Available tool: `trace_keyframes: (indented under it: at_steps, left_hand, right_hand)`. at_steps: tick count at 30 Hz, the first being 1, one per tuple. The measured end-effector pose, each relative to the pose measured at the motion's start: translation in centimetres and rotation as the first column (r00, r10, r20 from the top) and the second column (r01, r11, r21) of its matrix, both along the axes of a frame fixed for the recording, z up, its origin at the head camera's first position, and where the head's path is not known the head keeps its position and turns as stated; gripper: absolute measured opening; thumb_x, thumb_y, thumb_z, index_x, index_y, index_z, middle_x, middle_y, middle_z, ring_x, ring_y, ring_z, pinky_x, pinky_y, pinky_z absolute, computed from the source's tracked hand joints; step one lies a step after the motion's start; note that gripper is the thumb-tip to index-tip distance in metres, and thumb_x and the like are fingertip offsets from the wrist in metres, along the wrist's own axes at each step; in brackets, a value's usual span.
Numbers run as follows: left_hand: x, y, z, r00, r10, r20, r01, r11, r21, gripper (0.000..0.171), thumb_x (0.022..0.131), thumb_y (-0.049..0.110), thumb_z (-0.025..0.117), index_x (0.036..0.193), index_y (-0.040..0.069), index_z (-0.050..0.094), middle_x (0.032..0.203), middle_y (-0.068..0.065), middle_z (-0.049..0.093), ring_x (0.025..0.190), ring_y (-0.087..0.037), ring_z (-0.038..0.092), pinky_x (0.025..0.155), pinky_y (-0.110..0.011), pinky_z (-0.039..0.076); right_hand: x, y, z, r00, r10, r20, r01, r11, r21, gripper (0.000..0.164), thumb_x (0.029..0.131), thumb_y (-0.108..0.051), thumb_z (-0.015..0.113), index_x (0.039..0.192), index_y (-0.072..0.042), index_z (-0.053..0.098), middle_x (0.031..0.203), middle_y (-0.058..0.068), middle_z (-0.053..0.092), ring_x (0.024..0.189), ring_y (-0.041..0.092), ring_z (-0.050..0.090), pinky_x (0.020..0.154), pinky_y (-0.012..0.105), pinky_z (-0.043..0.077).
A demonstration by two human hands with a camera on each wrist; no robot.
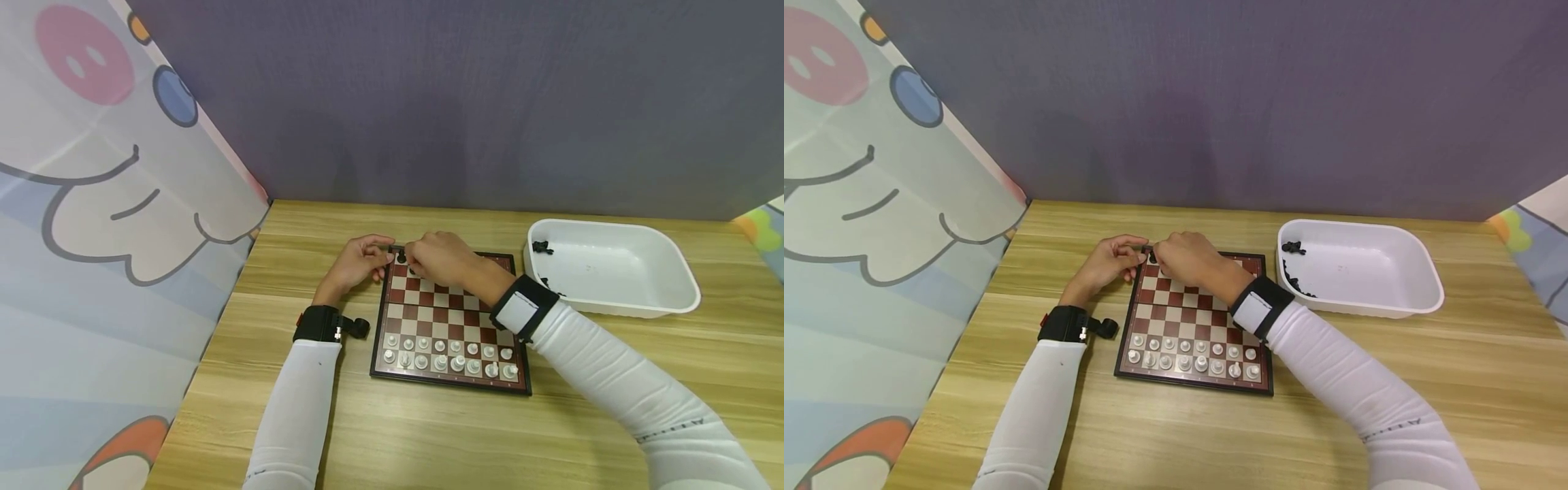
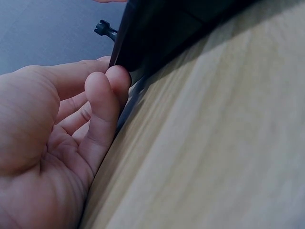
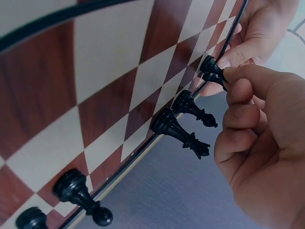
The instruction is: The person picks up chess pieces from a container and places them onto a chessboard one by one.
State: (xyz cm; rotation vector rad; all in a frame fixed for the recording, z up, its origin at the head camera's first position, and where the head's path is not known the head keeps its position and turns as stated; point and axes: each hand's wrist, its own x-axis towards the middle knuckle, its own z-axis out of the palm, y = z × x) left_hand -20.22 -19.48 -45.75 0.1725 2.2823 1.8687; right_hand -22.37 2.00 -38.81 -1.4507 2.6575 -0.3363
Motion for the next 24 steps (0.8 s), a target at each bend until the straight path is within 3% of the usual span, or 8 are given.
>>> trace_keyframes:
  at_steps: [15, 24]
  left_hand:
    - [0.0, 0.01, -0.08, 1.0, 0.011, 0.0, -0.011, 1.0, 0.009, 0.036, 0.084, 0.017, 0.065, 0.119, 0.015, 0.058, 0.081, -0.018, 0.057, 0.062, -0.029, 0.054, 0.057, -0.041, 0.049]
    - [0.0, 0.01, 0.02, 1.0, -0.004, -0.001, 0.004, 1.0, 0.007, 0.038, 0.084, 0.017, 0.064, 0.121, 0.012, 0.056, 0.081, -0.018, 0.057, 0.061, -0.026, 0.054, 0.056, -0.04, 0.049]
  right_hand:
    - [0.07, -0.12, -0.12, 0.999, -0.031, 0.023, 0.031, 0.999, 0.033, 0.01, 0.09, -0.017, 0.054, 0.08, -0.018, 0.053, 0.066, -0.007, 0.051, 0.054, 0.009, 0.047, 0.048, 0.023, 0.038]
    - [0.4, 0.45, 0.32, 0.998, -0.057, 0.021, 0.057, 0.998, 0.037, 0.01, 0.09, -0.025, 0.056, 0.094, -0.016, 0.056, 0.069, -0.008, 0.051, 0.055, 0.008, 0.047, 0.049, 0.024, 0.039]
